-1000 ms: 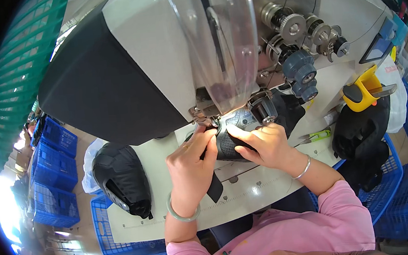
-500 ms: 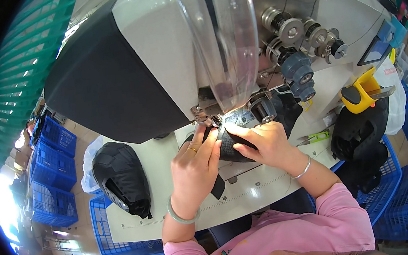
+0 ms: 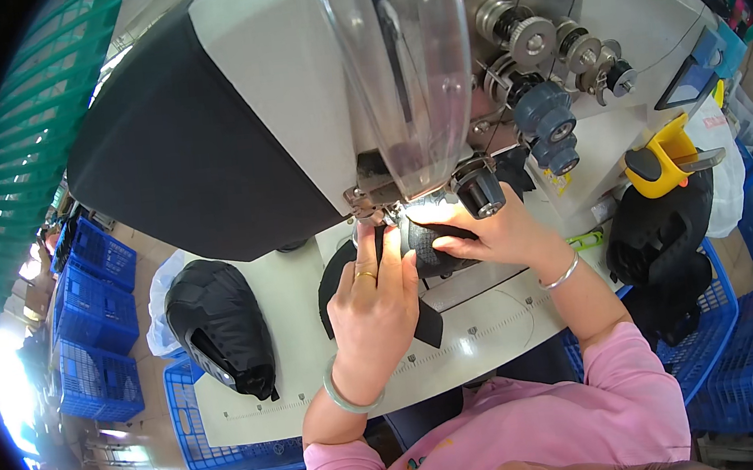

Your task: Sew components of a shoe upper using a post-bed sewing machine.

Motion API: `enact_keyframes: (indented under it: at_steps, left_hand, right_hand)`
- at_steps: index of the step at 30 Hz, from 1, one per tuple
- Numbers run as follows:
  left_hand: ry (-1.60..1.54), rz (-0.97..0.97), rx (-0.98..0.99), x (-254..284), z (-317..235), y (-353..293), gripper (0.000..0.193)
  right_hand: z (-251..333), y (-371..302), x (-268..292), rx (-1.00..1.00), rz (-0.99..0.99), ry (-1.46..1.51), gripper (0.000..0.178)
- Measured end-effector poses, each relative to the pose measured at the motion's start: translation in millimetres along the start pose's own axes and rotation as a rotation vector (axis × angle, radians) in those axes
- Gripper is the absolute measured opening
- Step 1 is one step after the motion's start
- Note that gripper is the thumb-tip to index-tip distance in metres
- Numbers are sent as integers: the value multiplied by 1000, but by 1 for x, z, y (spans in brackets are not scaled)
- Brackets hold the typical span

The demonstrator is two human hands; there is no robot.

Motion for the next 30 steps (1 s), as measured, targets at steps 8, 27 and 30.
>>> enact_keyframes:
  at_steps: [8,27,30]
  left_hand:
    - [-444,183,-57,12,34,-1,53]
    - [28,90,-237,8,6,-5,46]
    - [82,77,-226,11,1,-4,45]
  right_hand:
    - [-7,8,4,92,62,26,27]
    - [1,14,11,146,92,-78,17]
    - [4,7,13,139,59,-160,19]
Point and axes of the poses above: each hand's wrist, its own y-axis towards the middle knuckle, its own x-axis out of the back of the hand, z = x × y, the point moved 7 cm from there along y, towards the middle knuckle, and after that the axes turned 1 degree about -y, right-handed, at the moved point
